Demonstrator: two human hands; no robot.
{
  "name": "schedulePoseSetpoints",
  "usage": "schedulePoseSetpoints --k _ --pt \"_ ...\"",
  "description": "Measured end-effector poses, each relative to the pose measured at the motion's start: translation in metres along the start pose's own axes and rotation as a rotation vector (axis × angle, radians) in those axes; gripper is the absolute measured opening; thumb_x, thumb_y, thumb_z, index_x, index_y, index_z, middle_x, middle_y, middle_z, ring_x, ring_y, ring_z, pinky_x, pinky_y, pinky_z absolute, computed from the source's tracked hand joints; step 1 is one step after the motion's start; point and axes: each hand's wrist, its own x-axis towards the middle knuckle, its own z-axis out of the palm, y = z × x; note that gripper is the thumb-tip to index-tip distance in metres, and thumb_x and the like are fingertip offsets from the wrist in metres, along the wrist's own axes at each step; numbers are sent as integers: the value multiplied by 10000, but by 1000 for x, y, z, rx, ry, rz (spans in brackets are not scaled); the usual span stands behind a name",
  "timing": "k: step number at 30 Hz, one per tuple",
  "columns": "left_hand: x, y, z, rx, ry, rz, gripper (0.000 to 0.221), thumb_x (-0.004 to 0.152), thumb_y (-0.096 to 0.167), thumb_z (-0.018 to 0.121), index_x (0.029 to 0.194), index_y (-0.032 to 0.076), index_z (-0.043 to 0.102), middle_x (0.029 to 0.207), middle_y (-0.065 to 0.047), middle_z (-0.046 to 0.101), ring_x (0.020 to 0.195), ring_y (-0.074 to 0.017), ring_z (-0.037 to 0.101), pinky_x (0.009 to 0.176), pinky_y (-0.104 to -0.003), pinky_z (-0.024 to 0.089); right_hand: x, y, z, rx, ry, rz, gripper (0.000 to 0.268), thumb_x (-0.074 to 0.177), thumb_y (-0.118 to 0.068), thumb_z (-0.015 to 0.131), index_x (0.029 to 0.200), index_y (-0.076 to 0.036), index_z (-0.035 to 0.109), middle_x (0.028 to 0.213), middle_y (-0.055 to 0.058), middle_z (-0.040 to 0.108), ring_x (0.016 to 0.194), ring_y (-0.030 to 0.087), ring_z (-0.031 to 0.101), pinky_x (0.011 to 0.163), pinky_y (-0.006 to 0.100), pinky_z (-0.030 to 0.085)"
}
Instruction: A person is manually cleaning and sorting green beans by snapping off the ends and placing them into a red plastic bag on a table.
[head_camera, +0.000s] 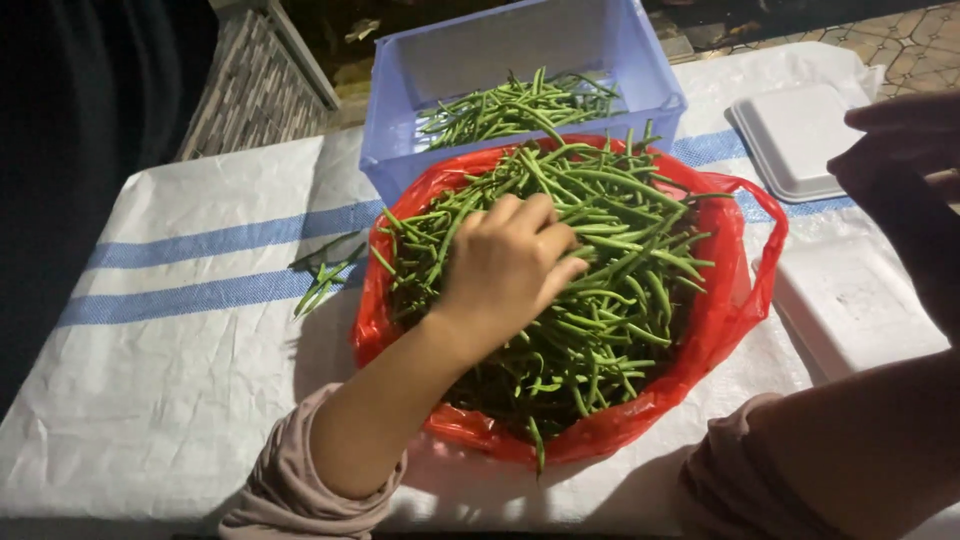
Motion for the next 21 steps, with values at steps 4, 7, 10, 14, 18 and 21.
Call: schedulePoseSetpoints --k 4,7,10,14,18,21 --pt "-1 -10 -9 -22 19 -32 224 884 366 817 974 165 780 975 -18 703 880 -208 635 734 -374 561 -4 -19 -3 -2 20 57 236 1236 -161 657 1411 -3 644 1190 116 674 1043 220 619 894 362 444" --pt "-8 -18 -24 -109 147 -72 150 877 296 828 922 167 766 909 11 718 789 -198 649 639 -371 535 -4 -25 -1 17 28 44 171 1250 -85 702 1395 -13 647 1189 106 680 1049 193 643 916 325 465" --pt "-22 -23 -37 -236 234 -142 56 924 220 754 923 164 753 900 4 743 808 -231 692 584 -381 507 -2 -33 2 23 -12 43 201 1227 -103 656 1406 -13 633 1213 109 690 1067 205 646 891 339 464" --pt "-38 -31 -32 -555 341 -316 70 943 159 735 990 113 760 935 -6 766 723 -102 650 631 -259 512 6 -33 12 38 -49 23 203 1170 -80 680 1359 -20 635 1151 107 706 1020 220 664 912 374 479" --pt "-54 -44 -20 -822 411 -303 63 956 85 719 1019 80 721 996 -46 748 834 -121 651 728 -247 534 15 -40 29 23 -98 47 231 1076 -7 696 1304 -41 682 1026 75 703 908 205 638 812 356 481" --pt "-62 -45 -23 -842 419 -262 77 957 108 728 1027 77 716 975 -57 717 866 -146 642 750 -261 532 25 -77 35 -206 -217 7 340 982 -136 739 1320 -117 713 986 25 777 774 233 711 770 379 556"
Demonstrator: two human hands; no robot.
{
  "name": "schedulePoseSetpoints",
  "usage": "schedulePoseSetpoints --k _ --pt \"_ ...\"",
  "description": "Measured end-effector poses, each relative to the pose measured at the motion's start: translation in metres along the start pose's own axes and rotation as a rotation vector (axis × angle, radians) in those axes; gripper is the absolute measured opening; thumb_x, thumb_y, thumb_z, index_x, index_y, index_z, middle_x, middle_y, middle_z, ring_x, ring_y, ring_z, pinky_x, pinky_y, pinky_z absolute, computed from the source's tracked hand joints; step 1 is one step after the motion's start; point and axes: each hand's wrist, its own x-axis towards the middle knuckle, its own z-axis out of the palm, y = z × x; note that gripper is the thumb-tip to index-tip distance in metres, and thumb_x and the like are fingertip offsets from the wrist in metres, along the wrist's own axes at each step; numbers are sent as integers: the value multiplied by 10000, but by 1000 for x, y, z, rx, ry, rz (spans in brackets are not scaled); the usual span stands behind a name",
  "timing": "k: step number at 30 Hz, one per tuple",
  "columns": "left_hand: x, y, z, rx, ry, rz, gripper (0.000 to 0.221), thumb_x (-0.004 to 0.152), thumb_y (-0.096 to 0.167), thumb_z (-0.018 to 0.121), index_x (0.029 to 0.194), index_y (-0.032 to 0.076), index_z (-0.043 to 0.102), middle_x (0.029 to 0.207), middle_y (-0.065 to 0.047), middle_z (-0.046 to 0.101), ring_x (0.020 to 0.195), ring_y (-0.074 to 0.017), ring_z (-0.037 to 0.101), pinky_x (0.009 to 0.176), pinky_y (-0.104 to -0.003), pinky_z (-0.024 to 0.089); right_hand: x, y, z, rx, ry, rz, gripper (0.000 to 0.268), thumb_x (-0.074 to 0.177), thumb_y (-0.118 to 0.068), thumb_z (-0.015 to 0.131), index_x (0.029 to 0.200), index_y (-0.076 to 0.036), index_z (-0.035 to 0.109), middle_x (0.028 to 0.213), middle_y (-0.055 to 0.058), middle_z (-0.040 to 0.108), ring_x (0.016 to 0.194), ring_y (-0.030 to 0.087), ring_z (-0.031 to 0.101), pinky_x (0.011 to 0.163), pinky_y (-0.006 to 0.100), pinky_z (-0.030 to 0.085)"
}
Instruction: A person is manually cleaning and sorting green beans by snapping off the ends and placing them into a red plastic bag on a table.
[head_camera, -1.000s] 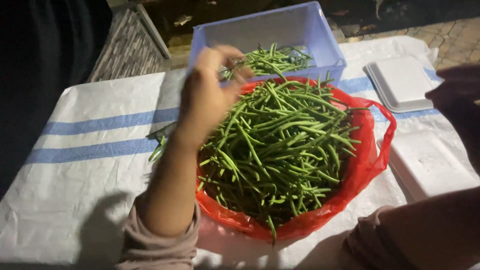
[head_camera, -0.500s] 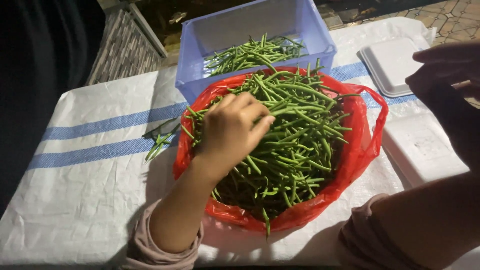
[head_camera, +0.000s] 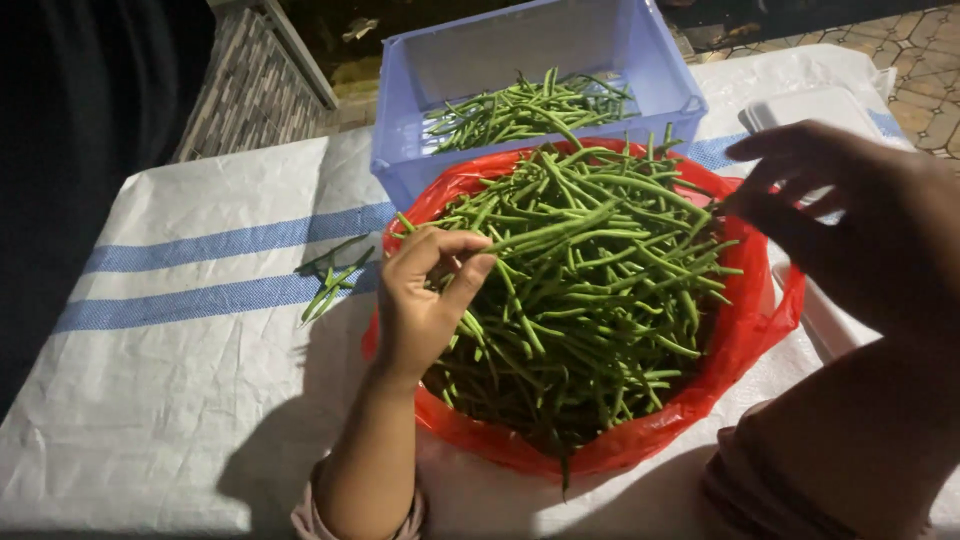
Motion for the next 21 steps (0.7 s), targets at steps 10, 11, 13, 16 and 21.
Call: schedulePoseSetpoints --k 10,11,13,16,21 --pt "-10 6 -5 3 18 91 81 974 176 714 1007 102 714 918 -29 703 792 -139 642 728 -257 551 9 -54 37 75 -171 -450 160 934 -151 704 1081 -101 746 969 57 783 819 216 748 709 358 549" --pt "-10 4 -5 31 37 101 121 982 221 693 1004 105 718 916 -24 710 804 -144 631 733 -264 534 7 -55 36 85 -149 -437 129 930 -125 714 1056 -113 743 940 32 789 776 187 744 693 337 537" --pt "-9 2 -5 48 54 113 166 989 266 672 1002 108 721 914 -19 716 816 -149 620 738 -272 516 6 -55 36 85 -124 -417 109 927 -100 724 1031 -125 740 911 8 794 733 158 740 677 316 526" --pt "-8 -1 -5 166 88 181 253 957 325 679 904 81 717 842 -40 708 788 -181 644 749 -310 479 7 -53 36 97 -120 -338 144 911 -142 759 1052 -125 734 857 33 788 747 141 747 679 299 527" --pt "-6 2 -7 164 36 222 314 993 350 599 918 79 738 840 -31 705 783 -177 643 755 -306 483 7 -52 34 72 -104 -283 59 938 -103 709 983 -131 736 821 -1 775 669 133 710 632 299 522"
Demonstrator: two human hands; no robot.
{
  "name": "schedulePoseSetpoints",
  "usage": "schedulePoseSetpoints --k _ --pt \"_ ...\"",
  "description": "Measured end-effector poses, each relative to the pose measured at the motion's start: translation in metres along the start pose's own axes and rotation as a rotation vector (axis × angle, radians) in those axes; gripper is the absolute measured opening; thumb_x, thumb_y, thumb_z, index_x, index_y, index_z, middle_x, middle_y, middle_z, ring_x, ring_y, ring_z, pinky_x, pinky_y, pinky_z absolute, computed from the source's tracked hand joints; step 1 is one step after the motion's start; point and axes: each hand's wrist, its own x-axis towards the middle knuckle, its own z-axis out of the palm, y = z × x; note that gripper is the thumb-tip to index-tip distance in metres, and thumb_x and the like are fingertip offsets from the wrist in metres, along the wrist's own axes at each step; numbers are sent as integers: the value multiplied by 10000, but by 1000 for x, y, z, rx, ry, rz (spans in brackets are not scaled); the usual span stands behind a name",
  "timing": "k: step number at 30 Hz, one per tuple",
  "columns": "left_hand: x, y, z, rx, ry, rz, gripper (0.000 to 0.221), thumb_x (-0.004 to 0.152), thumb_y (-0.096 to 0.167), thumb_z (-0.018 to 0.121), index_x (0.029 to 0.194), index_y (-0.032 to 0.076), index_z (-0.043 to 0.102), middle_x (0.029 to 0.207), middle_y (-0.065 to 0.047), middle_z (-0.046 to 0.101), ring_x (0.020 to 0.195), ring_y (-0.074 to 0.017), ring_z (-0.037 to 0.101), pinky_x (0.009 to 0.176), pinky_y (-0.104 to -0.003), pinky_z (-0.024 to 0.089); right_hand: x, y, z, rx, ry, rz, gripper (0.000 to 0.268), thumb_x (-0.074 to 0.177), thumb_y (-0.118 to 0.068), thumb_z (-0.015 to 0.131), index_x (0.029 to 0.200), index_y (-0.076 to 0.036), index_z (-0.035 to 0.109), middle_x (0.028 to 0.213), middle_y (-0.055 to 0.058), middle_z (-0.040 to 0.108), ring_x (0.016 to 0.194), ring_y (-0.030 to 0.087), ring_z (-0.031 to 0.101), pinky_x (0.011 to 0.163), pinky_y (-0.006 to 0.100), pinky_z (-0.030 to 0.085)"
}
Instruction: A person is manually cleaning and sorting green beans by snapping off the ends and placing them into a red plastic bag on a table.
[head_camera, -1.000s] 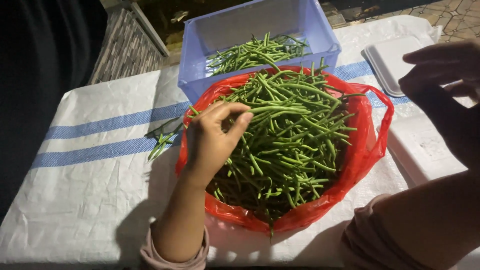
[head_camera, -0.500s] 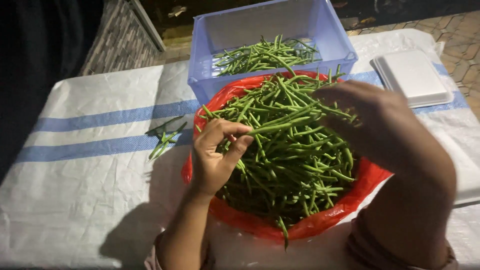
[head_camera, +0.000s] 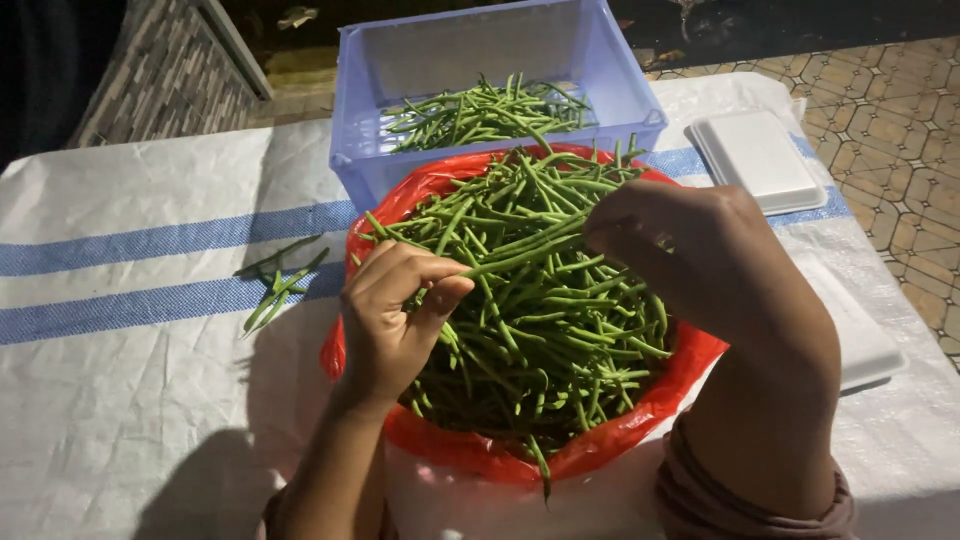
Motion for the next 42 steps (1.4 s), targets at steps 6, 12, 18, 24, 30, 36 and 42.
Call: schedulePoseSetpoints --k 6,12,18,24,30,36,42 --pt "1 2 -3 -78 -56 -33 358 1021 345 556 847 65 696 795 -41 697 747 -175 623 704 -307 472 0 3 -5 55 -43 -82 174 962 -17 633 1089 -82 732 932 55 811 824 158 791 695 292 587" --pt "-9 -16 -4 -118 78 -75 384 1048 356 510 817 86 656 773 -31 640 755 -154 599 701 -284 477 -7 15 -6 46 72 42 130 967 -60 722 1091 -70 760 960 31 799 835 125 739 791 301 572" --pt "-6 -25 -13 -45 376 -102 325 1120 209 420 906 25 583 833 -99 590 741 -215 585 723 -325 498 -2 45 -20 -9 345 208 155 1070 139 661 1139 37 756 897 130 728 701 160 677 612 260 528" --pt "-5 -25 -15 -85 431 -178 332 1118 244 336 930 43 523 882 -82 558 715 -167 536 694 -293 484 78 134 -7 -152 375 227 280 1084 -46 700 854 -79 543 825 -84 494 857 20 418 576 290 305" --pt "-5 -29 -18 -176 481 -142 260 1085 161 347 911 42 500 878 -88 544 701 -159 501 674 -280 484 18 70 -7 -107 358 -137 211 1156 163 738 1358 122 691 1278 240 724 1034 293 674 841 376 535" --pt "-5 -33 -18 -138 446 -135 290 1089 220 387 913 41 531 851 -89 582 759 -202 567 748 -334 484 -77 12 27 -127 332 -30 95 1113 155 761 1172 88 728 1120 179 745 874 225 667 858 338 539" --pt "-2 -29 -13 -1 269 30 288 1079 221 424 862 102 570 822 -46 612 773 -231 553 754 -378 407 -135 16 80 -35 653 -245 85 1016 182 711 960 140 663 875 278 656 823 401 633 815 467 515"
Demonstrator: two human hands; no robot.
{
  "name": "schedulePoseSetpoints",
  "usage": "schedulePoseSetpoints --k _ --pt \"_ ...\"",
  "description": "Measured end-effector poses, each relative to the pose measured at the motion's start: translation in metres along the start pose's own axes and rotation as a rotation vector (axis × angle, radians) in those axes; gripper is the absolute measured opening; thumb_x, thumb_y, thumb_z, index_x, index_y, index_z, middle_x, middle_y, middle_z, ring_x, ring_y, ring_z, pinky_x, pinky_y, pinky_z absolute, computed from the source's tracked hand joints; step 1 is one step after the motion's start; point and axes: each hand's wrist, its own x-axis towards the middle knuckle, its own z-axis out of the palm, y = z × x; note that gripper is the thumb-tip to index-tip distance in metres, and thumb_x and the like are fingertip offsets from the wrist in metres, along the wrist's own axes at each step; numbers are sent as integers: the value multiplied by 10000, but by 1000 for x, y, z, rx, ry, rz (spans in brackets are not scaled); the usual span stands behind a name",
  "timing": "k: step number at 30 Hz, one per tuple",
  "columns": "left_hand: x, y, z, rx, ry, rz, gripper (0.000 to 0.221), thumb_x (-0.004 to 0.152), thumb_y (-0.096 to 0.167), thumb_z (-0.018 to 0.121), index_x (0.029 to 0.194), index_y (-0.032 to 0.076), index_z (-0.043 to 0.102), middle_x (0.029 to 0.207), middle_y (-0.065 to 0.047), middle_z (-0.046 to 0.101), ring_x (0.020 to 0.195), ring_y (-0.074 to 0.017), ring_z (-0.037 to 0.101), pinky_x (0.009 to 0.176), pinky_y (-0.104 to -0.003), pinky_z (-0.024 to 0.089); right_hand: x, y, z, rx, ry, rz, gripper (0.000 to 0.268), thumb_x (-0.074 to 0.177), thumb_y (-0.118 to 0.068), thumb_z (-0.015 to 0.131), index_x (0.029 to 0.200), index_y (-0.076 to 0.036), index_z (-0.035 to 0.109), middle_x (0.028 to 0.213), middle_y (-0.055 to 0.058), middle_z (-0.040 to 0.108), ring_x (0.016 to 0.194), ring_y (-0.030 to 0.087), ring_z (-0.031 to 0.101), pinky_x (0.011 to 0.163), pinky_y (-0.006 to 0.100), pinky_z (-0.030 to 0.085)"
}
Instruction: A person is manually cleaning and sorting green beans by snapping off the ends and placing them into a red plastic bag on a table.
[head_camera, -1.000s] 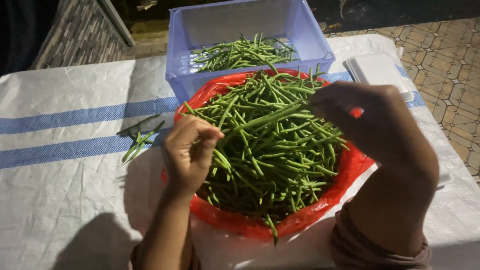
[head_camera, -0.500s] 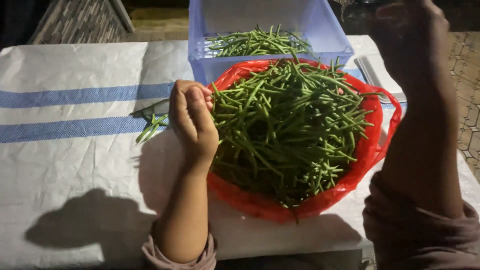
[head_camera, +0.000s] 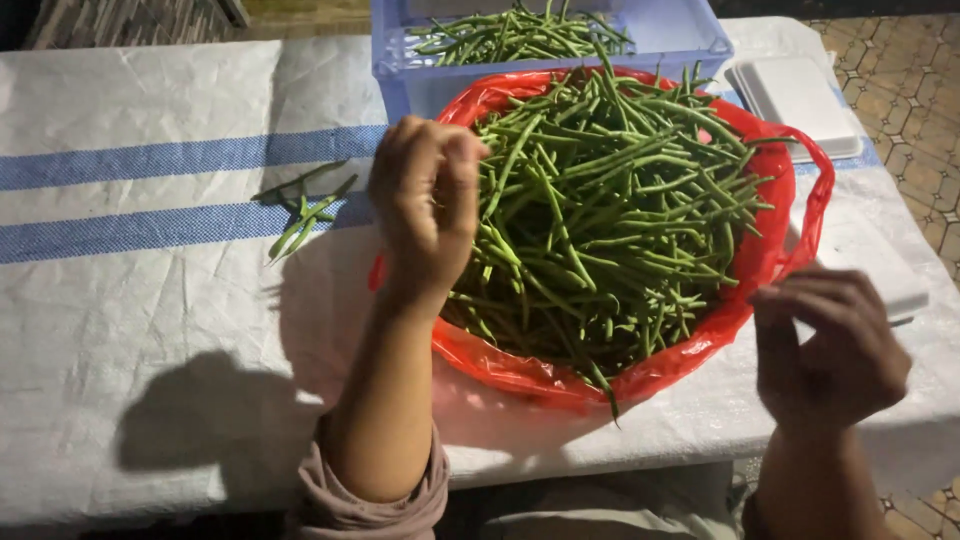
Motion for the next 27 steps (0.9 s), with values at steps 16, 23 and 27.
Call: schedulePoseSetpoints --k 16,23,27 --pt "-29 27 46 272 -419 186 292 744 198 963 892 137 719 937 -56 571 872 -289 518 677 -423 453 -42 6 21 -30 71 93 85 998 162 697 980 84 670 878 210 683 795 345 607 770 420 494" --pt "-31 22 47 357 -430 172 235 754 115 914 883 180 729 944 -28 565 889 -281 527 716 -416 454 1 18 28 -131 -61 -10 135 1019 46 725 1144 15 685 1095 187 701 1019 329 628 930 468 442" --pt "-31 19 44 392 -423 153 261 742 104 931 880 203 733 978 -14 564 905 -279 527 735 -422 453 18 23 32 -251 -247 -22 488 989 -399 747 1382 -122 666 1481 227 543 1313 391 462 1099 544 391"
